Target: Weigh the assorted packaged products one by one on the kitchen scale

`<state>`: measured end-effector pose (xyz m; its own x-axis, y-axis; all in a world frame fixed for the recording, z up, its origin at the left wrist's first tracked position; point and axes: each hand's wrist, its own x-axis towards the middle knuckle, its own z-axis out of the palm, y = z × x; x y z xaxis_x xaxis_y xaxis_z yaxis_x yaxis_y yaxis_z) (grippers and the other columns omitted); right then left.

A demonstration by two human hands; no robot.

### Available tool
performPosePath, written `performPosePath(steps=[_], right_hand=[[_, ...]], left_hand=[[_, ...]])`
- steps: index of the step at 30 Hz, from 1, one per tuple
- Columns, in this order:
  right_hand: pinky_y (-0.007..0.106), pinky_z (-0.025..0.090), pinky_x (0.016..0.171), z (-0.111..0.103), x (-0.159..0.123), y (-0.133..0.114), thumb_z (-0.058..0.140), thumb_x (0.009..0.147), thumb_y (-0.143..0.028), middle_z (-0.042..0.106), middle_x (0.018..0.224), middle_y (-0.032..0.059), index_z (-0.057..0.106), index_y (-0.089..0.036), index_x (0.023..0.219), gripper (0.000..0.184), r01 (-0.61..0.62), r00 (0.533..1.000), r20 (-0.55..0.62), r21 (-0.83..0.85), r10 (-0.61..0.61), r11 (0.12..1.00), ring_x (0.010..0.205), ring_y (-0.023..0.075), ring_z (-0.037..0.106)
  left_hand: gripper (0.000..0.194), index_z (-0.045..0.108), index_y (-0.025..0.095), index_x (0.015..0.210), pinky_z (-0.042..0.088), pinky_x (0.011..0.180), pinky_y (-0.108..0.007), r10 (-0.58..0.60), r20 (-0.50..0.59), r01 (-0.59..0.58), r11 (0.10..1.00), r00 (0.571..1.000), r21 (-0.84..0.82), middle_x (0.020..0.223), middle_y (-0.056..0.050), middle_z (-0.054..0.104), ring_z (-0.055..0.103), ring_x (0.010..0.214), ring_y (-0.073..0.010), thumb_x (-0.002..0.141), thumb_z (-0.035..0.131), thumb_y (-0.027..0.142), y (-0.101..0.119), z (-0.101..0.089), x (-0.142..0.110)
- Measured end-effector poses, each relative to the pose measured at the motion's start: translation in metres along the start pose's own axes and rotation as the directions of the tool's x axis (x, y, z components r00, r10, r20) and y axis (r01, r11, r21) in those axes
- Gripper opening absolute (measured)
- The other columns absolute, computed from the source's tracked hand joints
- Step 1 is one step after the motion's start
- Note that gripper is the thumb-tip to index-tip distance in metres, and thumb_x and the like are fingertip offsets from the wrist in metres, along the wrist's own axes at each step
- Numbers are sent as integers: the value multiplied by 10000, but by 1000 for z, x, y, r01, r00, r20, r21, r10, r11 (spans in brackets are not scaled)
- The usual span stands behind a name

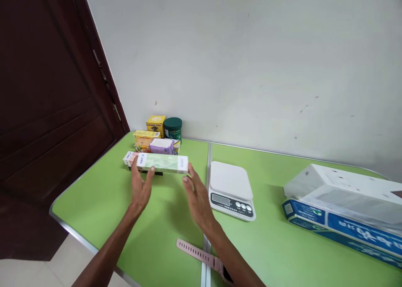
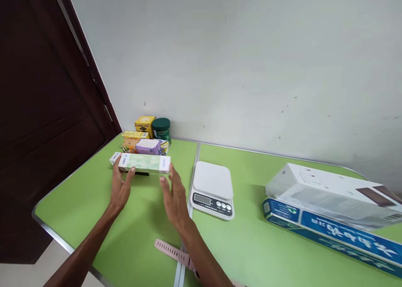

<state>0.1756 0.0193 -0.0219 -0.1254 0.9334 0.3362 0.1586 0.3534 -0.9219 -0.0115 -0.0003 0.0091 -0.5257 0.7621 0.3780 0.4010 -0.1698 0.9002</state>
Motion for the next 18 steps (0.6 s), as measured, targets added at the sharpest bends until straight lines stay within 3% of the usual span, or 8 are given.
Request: performPosePath(steps=[5,10,14,18], right_hand=[[595,373,1258,70,42,-5,463,1038,-659,426,1683,77,294,-281,1683,766,63,993,91,101,-72,993,1561,326,400],[602,289,1295,104,58,2,357,1031,-724,308,1737,126,239,-208,1696,849,73,986,151,-13,-70,997,1619,341,262],[620,290,1285,103,55,5,333,1011,-765,304,1733,161,211,-182,1699,910,51,984,177,-83,-35,995,1611,363,272],[615,375,1246,66,31,5,409,1037,-683,457,1651,145,277,-257,1679,782,157,977,168,-137,-133,978,1539,356,415]], left_hand=[[788,320,125,1583,356,1252,-480,-11,-101,25,990,995,137,1614,-207,454,468,1477,-317,951,671,440,-29,-37,56],[711,303,54,1565,244,1296,-507,-62,-97,86,958,993,274,1654,-247,380,359,1548,-341,1008,612,370,-50,-45,83],[738,225,71,1596,197,1309,-523,-48,-94,72,960,994,271,1699,-248,282,269,1592,-351,1031,572,396,-55,-43,80],[844,157,100,1621,144,1319,-566,90,-176,-24,938,980,346,1721,-252,186,152,1617,-374,1006,587,487,-45,-39,59]])
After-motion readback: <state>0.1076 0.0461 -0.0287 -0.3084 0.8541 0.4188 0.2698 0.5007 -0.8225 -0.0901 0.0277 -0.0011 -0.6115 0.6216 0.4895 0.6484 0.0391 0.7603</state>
